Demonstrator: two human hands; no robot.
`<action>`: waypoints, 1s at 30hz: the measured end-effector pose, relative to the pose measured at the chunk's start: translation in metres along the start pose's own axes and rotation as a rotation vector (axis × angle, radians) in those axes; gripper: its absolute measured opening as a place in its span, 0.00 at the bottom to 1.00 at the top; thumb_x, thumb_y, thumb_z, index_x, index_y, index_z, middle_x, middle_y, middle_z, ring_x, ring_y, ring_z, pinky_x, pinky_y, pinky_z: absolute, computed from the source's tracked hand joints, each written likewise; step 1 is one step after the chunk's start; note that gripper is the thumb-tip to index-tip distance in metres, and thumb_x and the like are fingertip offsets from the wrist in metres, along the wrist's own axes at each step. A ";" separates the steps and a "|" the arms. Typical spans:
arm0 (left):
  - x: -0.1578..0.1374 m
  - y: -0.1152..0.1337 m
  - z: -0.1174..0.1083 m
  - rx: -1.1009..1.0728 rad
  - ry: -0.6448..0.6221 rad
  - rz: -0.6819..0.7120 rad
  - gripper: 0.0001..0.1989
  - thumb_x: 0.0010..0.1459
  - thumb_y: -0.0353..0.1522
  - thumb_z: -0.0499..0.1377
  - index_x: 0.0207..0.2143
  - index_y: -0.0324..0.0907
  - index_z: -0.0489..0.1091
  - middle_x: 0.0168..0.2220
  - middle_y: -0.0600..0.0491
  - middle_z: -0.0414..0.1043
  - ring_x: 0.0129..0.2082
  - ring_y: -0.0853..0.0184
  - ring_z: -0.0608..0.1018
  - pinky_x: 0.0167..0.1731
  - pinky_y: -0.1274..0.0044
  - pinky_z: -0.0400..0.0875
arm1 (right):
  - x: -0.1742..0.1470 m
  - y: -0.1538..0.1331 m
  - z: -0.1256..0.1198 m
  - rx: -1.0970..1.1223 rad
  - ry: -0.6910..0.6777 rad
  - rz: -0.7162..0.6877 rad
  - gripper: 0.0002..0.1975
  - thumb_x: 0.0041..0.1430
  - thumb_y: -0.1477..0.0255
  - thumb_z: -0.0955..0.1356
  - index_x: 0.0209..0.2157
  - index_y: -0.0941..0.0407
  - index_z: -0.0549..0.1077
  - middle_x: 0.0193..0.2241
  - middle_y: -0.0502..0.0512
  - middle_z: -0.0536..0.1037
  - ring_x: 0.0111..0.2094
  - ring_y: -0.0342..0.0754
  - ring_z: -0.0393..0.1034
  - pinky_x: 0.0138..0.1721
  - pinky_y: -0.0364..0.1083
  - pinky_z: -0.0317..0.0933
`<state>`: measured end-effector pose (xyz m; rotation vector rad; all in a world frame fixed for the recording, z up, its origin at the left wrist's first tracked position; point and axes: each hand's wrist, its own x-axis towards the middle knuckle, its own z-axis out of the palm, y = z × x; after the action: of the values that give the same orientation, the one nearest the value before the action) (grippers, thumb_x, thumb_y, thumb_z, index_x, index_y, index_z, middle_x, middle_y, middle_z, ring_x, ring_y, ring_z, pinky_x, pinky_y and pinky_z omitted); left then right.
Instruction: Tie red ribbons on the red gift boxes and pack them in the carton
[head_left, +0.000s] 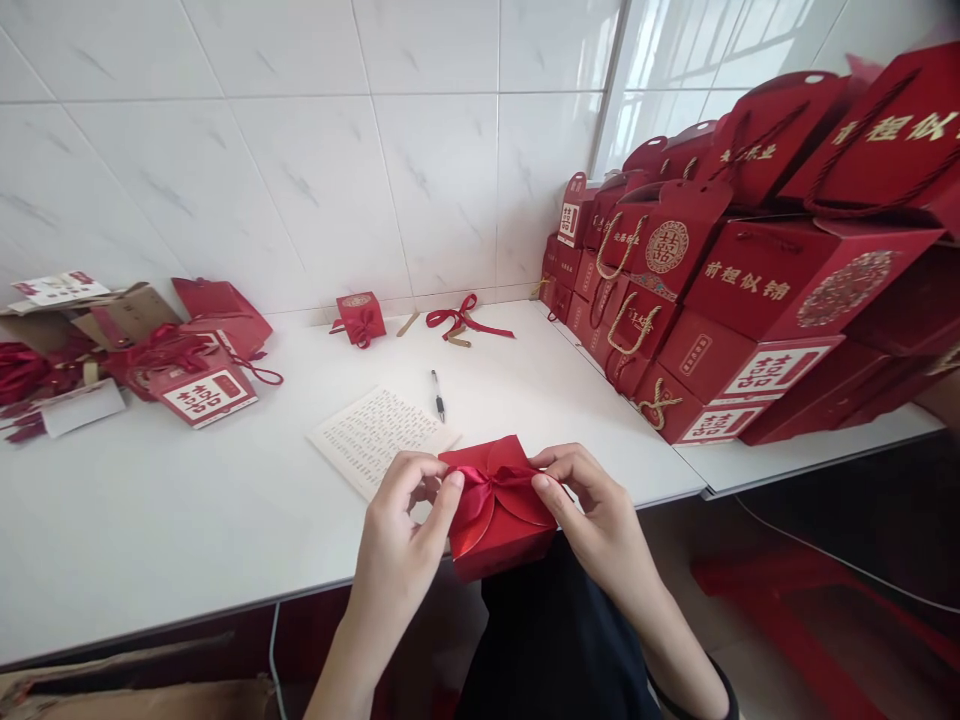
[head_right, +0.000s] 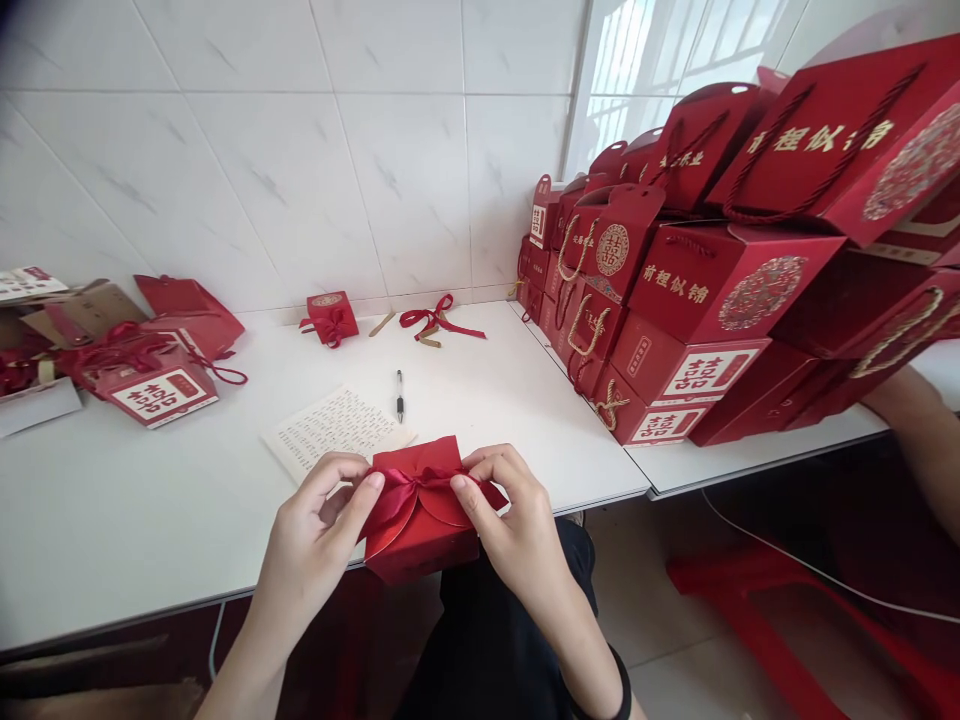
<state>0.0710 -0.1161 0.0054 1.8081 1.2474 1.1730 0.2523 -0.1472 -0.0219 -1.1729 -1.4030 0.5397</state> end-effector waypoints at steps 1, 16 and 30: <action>-0.003 0.000 0.004 -0.030 0.032 -0.063 0.10 0.57 0.39 0.55 0.28 0.42 0.64 0.30 0.53 0.66 0.31 0.68 0.71 0.28 0.80 0.67 | -0.001 0.000 0.002 0.014 0.010 0.015 0.12 0.62 0.66 0.63 0.26 0.55 0.65 0.34 0.55 0.70 0.37 0.48 0.66 0.37 0.44 0.59; -0.010 0.004 0.024 -0.109 0.202 -0.263 0.15 0.56 0.44 0.55 0.26 0.42 0.61 0.23 0.56 0.62 0.26 0.70 0.68 0.25 0.81 0.62 | 0.000 0.005 0.003 0.195 -0.015 0.133 0.13 0.58 0.66 0.67 0.23 0.56 0.62 0.34 0.52 0.69 0.37 0.46 0.63 0.34 0.42 0.55; -0.010 -0.005 0.025 -0.121 0.183 -0.277 0.16 0.58 0.46 0.51 0.28 0.43 0.60 0.21 0.58 0.60 0.22 0.72 0.64 0.22 0.83 0.61 | 0.002 0.012 0.000 0.466 -0.068 0.266 0.14 0.59 0.66 0.68 0.23 0.56 0.64 0.33 0.50 0.66 0.36 0.43 0.60 0.36 0.39 0.55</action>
<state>0.0906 -0.1245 -0.0122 1.4132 1.4447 1.2457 0.2569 -0.1413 -0.0310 -0.9674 -1.0993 1.0415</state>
